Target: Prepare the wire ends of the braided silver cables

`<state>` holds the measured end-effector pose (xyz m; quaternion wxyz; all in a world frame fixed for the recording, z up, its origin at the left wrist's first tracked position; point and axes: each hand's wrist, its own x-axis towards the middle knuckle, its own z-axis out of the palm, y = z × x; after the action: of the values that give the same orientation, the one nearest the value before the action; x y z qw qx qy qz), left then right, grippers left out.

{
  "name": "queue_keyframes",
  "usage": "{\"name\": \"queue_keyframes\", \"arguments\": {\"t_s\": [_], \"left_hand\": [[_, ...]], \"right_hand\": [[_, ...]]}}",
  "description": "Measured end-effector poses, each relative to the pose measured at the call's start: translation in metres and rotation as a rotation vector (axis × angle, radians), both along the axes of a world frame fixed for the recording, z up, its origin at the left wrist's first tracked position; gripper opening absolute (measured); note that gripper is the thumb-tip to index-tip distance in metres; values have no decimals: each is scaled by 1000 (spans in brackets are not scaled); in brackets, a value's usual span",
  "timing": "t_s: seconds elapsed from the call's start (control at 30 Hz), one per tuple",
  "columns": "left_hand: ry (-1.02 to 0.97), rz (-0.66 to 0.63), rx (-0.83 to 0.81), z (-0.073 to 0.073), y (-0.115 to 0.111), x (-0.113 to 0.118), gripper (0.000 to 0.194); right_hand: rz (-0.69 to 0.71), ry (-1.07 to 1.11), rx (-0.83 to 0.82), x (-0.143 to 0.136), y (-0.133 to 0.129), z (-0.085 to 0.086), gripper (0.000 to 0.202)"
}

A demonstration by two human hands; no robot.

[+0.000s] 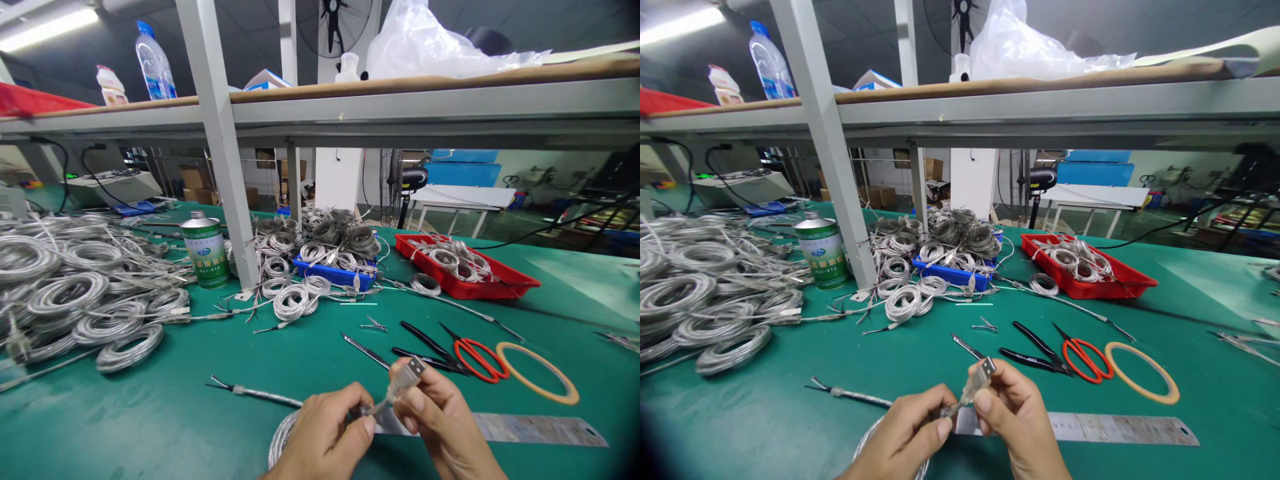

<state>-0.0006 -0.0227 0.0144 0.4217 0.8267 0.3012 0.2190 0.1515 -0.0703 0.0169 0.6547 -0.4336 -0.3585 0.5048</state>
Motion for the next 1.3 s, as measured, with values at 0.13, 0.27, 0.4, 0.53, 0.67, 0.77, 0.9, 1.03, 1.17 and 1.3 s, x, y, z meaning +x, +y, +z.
{"name": "queue_keyframes", "arguments": {"t_s": [0.13,0.27,0.4,0.53,0.67,0.77,0.9,1.03,1.17,1.3], "left_hand": [[50,7,27,0,-3,2,16],[44,-29,46,-6,-2,1,13],[33,-67,59,-8,0,0,11],[37,-72,60,-6,0,-1,9],[42,-76,53,-5,0,-1,9],[46,-87,45,-4,1,-1,9],[41,-105,42,-3,2,-2,9],[42,-105,57,-3,3,-2,12],[42,-109,60,-5,3,-2,14],[49,-129,83,-5,1,-2,12]], "right_hand": [[-5,-20,-37,2,1,-4,32],[-1,-53,-40,0,0,-7,33],[9,-70,-34,0,0,-10,34],[7,-74,-33,0,0,-10,34],[-7,-86,-44,0,1,-10,35],[3,-93,-29,-1,1,-11,34],[-1,-52,-30,-2,1,-12,33],[-32,19,-59,-3,0,-9,36],[-15,41,-56,-2,-2,-8,37],[126,24,26,2,-1,-8,32]]}}
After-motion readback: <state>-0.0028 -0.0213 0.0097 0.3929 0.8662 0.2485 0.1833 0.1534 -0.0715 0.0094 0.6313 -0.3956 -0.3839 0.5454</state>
